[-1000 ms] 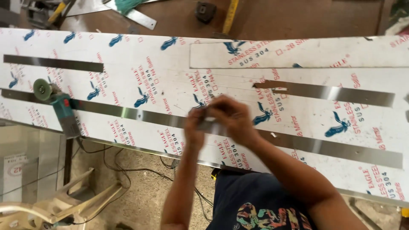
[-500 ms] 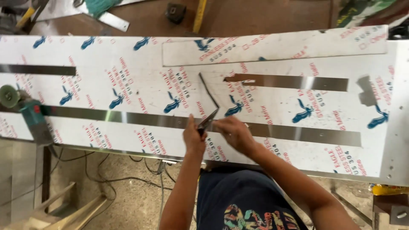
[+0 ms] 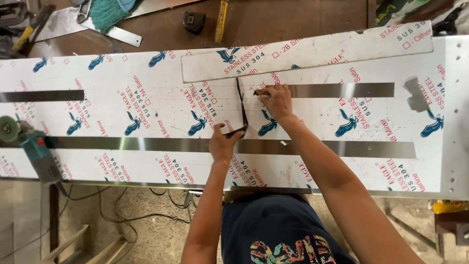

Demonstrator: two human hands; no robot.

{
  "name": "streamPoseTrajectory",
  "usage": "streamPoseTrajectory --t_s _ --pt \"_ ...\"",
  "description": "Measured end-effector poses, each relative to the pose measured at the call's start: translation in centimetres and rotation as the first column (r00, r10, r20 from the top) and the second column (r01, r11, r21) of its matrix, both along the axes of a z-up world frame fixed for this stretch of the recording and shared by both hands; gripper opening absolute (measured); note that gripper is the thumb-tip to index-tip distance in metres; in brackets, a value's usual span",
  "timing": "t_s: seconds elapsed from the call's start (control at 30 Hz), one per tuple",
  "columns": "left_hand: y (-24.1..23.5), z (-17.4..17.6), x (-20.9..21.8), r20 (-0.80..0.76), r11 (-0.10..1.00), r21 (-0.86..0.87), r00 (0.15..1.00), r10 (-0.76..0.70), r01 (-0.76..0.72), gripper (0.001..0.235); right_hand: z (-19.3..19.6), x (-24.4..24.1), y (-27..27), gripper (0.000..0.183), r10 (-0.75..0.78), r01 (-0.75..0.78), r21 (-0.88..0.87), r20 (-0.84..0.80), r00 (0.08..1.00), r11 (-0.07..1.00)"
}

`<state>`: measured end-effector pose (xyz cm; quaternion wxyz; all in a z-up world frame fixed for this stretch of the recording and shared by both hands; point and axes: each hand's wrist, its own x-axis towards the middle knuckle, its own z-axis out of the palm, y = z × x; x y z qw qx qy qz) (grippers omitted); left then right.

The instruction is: The recorder is measuring and cutting thin strips of metal from a larger sheet.

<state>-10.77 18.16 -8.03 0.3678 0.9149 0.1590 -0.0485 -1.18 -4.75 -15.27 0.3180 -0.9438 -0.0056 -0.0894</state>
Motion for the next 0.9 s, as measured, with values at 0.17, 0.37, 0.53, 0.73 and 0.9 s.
streamPoseTrajectory --t_s 0.17,0.37,0.53,0.73,0.9 --pt "3.5 -5.4 1.7 0.162 0.97 0.025 0.957 -0.242 0.241 0.037 -0.5 0.9 3.9 0.013 -0.1 0.1 -0.016 0.008 0.995 0.995" --pt "7.5 -3.6 6.1 0.329 0.949 -0.14 0.917 -0.225 0.283 0.014 -0.7 0.9 5.5 0.011 -0.167 0.165 -0.156 0.002 0.986 0.974" --pt "7.8 -5.2 10.2 0.228 0.911 -0.245 0.933 -0.279 0.332 0.017 -0.9 0.1 6.7 0.009 -0.131 0.135 -0.197 0.035 0.991 0.971" --pt "2.0 -6.0 14.8 0.166 0.795 -0.165 0.811 -0.562 0.584 0.052 1.1 1.4 6.3 0.016 -0.159 0.16 -0.009 -0.153 0.975 0.987" --pt "-1.8 -6.7 17.5 0.187 0.678 0.034 0.662 -0.726 0.734 0.019 2.9 2.8 5.5 0.022 -0.123 0.201 0.175 -0.378 0.918 0.964"
